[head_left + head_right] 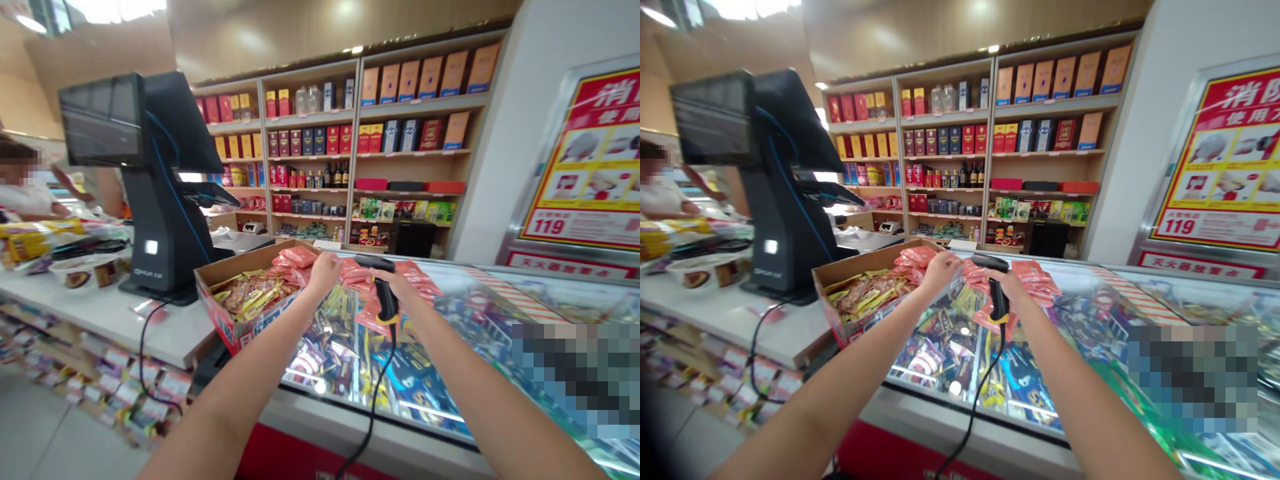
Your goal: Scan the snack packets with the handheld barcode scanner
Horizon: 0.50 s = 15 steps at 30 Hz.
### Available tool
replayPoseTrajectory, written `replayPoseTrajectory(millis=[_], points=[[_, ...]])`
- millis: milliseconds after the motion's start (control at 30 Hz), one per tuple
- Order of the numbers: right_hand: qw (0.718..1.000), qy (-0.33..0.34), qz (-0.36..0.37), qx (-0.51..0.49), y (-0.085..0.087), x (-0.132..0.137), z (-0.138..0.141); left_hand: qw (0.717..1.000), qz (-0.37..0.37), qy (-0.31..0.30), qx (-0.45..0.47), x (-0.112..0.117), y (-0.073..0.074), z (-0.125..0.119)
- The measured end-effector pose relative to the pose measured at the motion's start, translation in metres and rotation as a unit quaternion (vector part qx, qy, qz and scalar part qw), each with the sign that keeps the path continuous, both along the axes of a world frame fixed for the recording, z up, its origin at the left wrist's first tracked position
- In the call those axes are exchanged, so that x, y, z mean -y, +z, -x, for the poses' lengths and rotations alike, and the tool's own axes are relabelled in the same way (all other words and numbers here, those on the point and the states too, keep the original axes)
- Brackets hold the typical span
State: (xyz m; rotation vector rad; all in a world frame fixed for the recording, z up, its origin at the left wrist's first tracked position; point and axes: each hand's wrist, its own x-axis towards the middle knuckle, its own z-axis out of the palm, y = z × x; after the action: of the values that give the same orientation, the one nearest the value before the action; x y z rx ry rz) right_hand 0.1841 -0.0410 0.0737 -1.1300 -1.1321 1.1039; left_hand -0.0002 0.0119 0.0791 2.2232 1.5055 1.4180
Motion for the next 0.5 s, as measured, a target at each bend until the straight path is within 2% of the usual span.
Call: replayPoseTrajectory(millis=[67,133,233,333,400,500], points=[[1.000,-0.014,-0.001,-0.013,-0.007,0.009,-0.022,0.988,0.097,-0.023,-0.115,0.009,-0.022,-0.020],[1.000,-0.018,0.008,-0.022,-0.016,0.015,-0.041,0.962,0.176,-0.036,-0.207,0.013,-0.043,-0.035],[0.998,-0.032,0.034,-0.033,-0.030,0.018,-0.060,0.928,0.243,-0.064,-0.277,0.011,-0.065,-0.048],[0.996,-0.064,0.052,-0.029,-0.040,0.018,-0.065,0.923,0.258,-0.071,-0.278,0.008,-0.076,-0.053],[0.997,-0.063,0.045,-0.020,-0.042,0.019,-0.062,0.928,0.257,-0.073,-0.262,0.006,-0.080,-0.053],[0.998,-0.050,0.031,0.002,-0.041,0.021,-0.056,0.952,0.250,-0.073,-0.163,0.001,-0.085,-0.049]])
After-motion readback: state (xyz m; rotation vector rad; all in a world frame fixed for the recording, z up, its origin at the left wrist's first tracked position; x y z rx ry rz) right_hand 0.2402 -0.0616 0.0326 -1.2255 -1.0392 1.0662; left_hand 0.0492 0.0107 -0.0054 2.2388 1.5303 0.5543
